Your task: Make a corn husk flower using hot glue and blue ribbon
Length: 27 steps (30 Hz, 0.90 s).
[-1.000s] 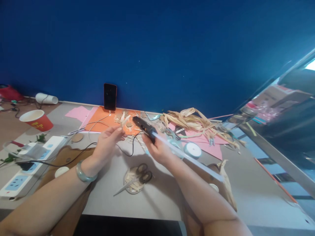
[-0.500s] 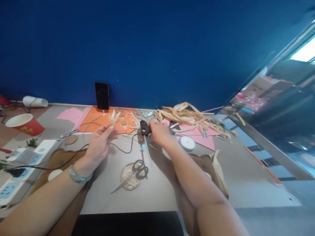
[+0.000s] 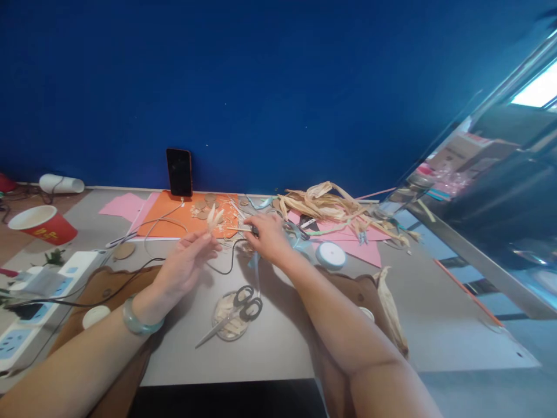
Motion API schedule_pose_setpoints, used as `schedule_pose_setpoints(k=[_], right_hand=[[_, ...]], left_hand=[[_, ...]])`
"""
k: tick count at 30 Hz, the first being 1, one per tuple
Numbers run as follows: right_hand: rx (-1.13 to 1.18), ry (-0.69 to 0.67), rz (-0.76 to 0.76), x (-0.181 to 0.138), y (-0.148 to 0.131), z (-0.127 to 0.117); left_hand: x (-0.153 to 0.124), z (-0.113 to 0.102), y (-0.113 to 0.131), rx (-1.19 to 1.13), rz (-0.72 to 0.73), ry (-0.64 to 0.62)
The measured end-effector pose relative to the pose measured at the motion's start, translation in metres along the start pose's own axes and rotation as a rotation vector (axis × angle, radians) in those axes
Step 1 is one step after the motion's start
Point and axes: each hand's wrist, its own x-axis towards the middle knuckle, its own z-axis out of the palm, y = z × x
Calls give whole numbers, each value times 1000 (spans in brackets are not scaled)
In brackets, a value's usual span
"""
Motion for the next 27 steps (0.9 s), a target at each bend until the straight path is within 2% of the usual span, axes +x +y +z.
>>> schedule_pose_setpoints(k=[2,4,8,14,27], right_hand=[[422,33,24,-5,-17,3],[704,18,68,-9,-31,8],[977,43,177,-13,-42,17],[1078,27,190,-13,-45,16],[1119,51,164,-12,-42,21]], left_hand=[[-2,2,-1,5,-19,-6],[-4,4,-2,9,-36,-16],[-5,4,-4,28,-53,-35],[-5,4,-8,64,-49,-40],[-7,7,-7,93,-46,4]])
